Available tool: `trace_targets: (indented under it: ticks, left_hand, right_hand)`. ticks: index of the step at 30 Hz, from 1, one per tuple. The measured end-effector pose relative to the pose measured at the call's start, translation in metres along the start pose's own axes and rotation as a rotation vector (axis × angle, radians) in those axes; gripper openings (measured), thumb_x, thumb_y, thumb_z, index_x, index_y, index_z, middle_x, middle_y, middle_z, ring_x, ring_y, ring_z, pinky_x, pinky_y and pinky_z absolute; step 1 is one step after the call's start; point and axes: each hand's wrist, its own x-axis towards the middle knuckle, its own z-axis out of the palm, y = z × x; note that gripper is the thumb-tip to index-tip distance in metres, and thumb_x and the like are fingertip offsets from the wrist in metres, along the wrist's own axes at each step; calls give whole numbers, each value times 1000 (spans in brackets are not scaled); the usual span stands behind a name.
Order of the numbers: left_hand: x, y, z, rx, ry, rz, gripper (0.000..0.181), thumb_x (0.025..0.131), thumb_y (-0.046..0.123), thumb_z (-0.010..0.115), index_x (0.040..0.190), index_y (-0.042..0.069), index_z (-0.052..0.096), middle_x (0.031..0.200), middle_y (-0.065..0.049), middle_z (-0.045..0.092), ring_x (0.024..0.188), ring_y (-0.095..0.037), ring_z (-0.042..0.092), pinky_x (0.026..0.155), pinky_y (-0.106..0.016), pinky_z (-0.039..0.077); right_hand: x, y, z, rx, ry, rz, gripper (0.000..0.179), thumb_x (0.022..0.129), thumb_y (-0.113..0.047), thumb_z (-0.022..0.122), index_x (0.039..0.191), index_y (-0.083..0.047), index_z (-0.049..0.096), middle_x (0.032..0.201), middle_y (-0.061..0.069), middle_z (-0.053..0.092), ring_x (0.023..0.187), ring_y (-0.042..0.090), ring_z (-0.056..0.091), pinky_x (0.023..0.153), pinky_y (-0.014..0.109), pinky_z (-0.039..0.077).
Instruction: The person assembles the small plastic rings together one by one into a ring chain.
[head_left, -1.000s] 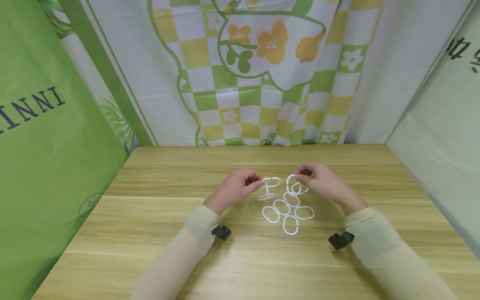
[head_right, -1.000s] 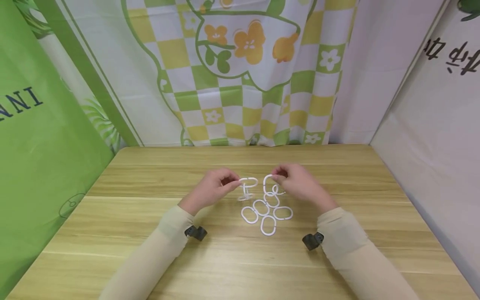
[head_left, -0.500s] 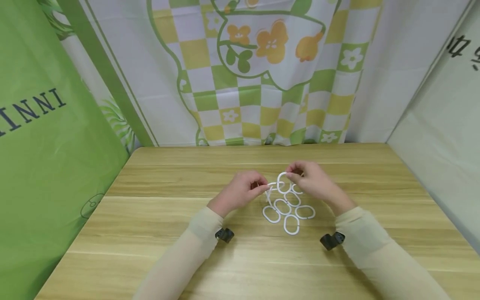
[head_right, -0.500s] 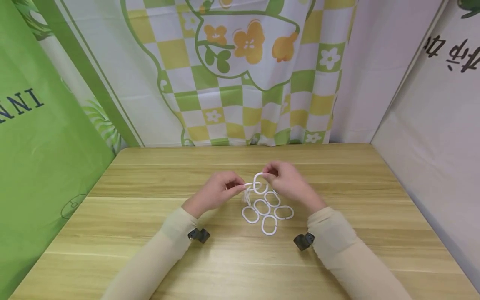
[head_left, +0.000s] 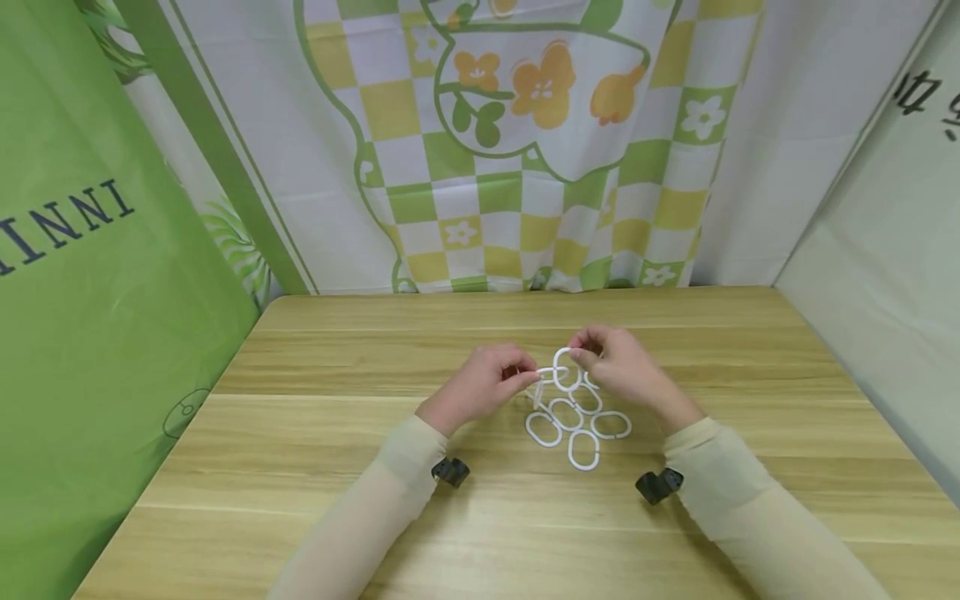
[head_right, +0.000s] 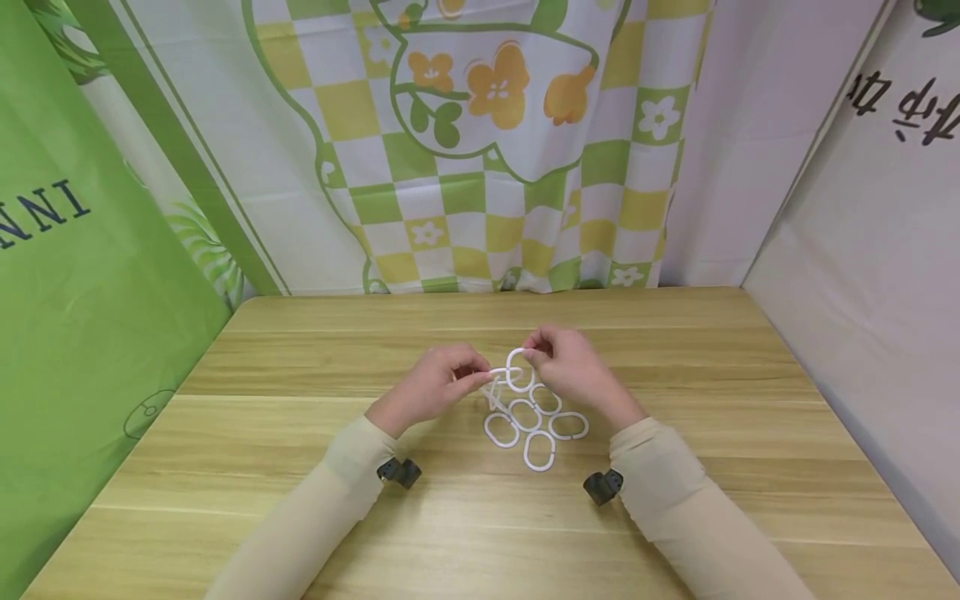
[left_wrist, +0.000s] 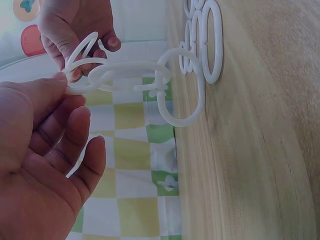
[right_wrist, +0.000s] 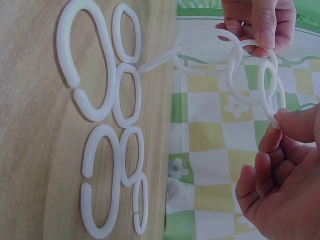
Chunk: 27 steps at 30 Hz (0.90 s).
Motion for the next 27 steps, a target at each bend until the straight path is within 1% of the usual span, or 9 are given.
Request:
trace_targets:
  ticks: [2,5,9,13,17,20,22,24,27]
  left_hand:
    - [0,0,0,-11,7,-3,7,95,15,67,94,9,70,80,5,61,67,-6,52,60,-22,47]
    - [-1,-1,-1,-35,15,11,7,95,15,67,94,9,70,80,5,62,67,-6,53,59,-22,47]
    - [-1,-4,-2,-75,-6,35,7,94,17,68,92,10,71,78,6,62,65,-7,53,58,-23,47]
    - [-3,-7,-5,-119,-13,6,9,94,20,69,92,11,73,77,9,64,65,-8,55,58,-24,48]
    - [-3,-6,-6,-122,20,-42,16,95,26,68,95,11,74,78,10,65,66,-7,56,60,-24,49]
    - [-3,-5,-6,-112,45,-74,19,96,31,66,96,13,73,78,10,64,66,-8,56,60,-25,49]
    - [-2,-4,-6,-118,62,-92,21,96,32,65,96,12,73,77,8,64,65,-8,55,59,-25,48]
    - [-2,-4,-7,-129,85,-95,22,96,32,65,97,12,73,75,7,63,64,-9,54,57,-25,47]
    - [-2,-4,-8,-140,123,-82,20,97,28,65,95,10,73,73,6,62,62,-9,53,55,-25,46]
  right_hand:
    - [1,-1,1,-8,0,2,10,96,-12,61,96,-3,64,80,5,60,67,18,51,58,32,43]
    - [1,-2,2,-12,-1,0,10,96,-12,61,97,-3,64,80,5,60,69,18,52,60,33,43]
    - [1,-4,2,6,18,11,12,97,-12,60,98,-2,64,81,6,60,69,18,51,60,33,43]
    - [1,-6,3,33,55,39,14,97,-15,59,100,-2,64,86,9,62,74,20,53,65,34,44]
    - [1,-7,6,96,109,55,15,98,-16,60,101,-1,64,89,10,63,80,21,55,70,34,45]
    - [-1,-9,9,141,154,61,15,98,-16,60,101,-1,64,89,10,64,82,21,56,71,33,46]
    - [-2,-10,10,154,170,64,17,98,-18,61,101,-2,64,90,10,64,82,21,56,71,33,46]
    - [-3,-12,11,158,177,69,18,98,-21,62,101,-3,64,90,10,64,82,21,56,71,32,46]
    - [-4,-15,13,179,176,71,19,98,-22,63,101,-3,65,90,9,65,81,20,56,70,31,46]
